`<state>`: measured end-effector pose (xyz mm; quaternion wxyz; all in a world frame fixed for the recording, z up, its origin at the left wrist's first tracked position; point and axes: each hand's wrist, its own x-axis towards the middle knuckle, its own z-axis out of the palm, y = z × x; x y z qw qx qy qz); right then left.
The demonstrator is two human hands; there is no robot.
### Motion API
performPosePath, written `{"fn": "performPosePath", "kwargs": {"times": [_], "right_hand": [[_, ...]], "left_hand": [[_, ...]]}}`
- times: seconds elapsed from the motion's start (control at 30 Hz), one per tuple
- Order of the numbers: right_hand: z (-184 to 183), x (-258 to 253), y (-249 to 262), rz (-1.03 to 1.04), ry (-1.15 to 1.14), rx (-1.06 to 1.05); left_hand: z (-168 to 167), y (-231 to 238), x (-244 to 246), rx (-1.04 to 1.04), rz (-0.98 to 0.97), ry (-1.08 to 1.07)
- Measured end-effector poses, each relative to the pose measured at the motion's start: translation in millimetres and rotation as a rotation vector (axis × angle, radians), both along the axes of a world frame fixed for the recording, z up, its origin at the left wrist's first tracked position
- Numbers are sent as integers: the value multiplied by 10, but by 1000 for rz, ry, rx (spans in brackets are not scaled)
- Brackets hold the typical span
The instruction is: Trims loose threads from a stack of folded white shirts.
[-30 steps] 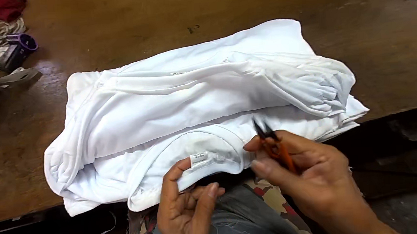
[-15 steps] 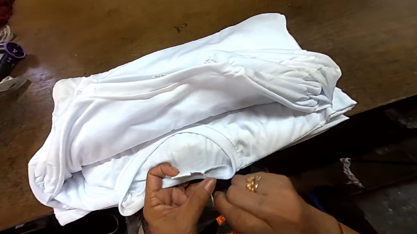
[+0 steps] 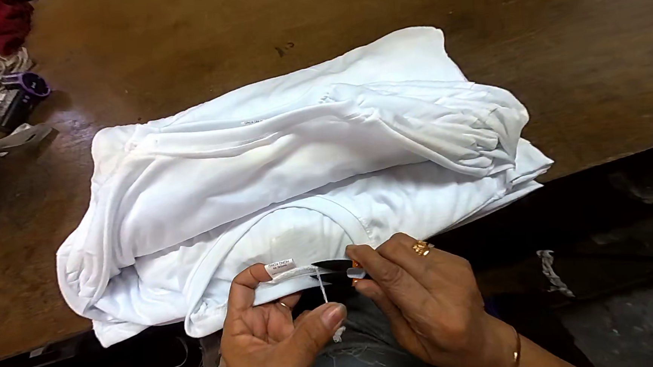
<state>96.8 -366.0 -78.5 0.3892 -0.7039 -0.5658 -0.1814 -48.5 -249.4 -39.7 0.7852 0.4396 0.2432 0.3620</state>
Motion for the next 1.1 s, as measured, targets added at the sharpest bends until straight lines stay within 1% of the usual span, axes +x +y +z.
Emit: {"fn": "performPosePath", "kwargs": {"times": [0.2,0.47,0.53,0.6,0.7,0.73,0.77,0.8,0.83,0.9,1.0,1.03,1.1], "right_hand": [[6,-27,83,-24,-29,17],[-34,-34,106,-16,-22,51],[-21,-28,117,-26,-36,36],[-7,-2,126,-11,6,17],[22,89,92,63,238,52],[45,116,63,91,334,75],[65,134,35,115,422,104],[76,148,3,139,490,126],[86,159,-31,151,521,130],[87,144,-65,139,499,129],[32,55,-74,151,366,78],[5,17,-67,160,313,53],[-22,-49,-31,171,222,7]], "left_hand": [[-23,4,-15,1,8,20],[6,-12,-29,-56,-6,9],[0,-11,-34,-50,-5,4],[-10,-12,-53,-13,-33,17],[25,5,-156,182,-202,132],[42,23,-222,311,-268,212],[35,51,-304,486,-304,294],[8,96,-398,674,-301,355],[-19,158,-493,844,-263,401],[-56,314,-668,1100,-103,472],[-66,599,-840,1377,122,571],[-67,695,-856,1471,171,594],[-65,861,-849,1588,192,587]]}}
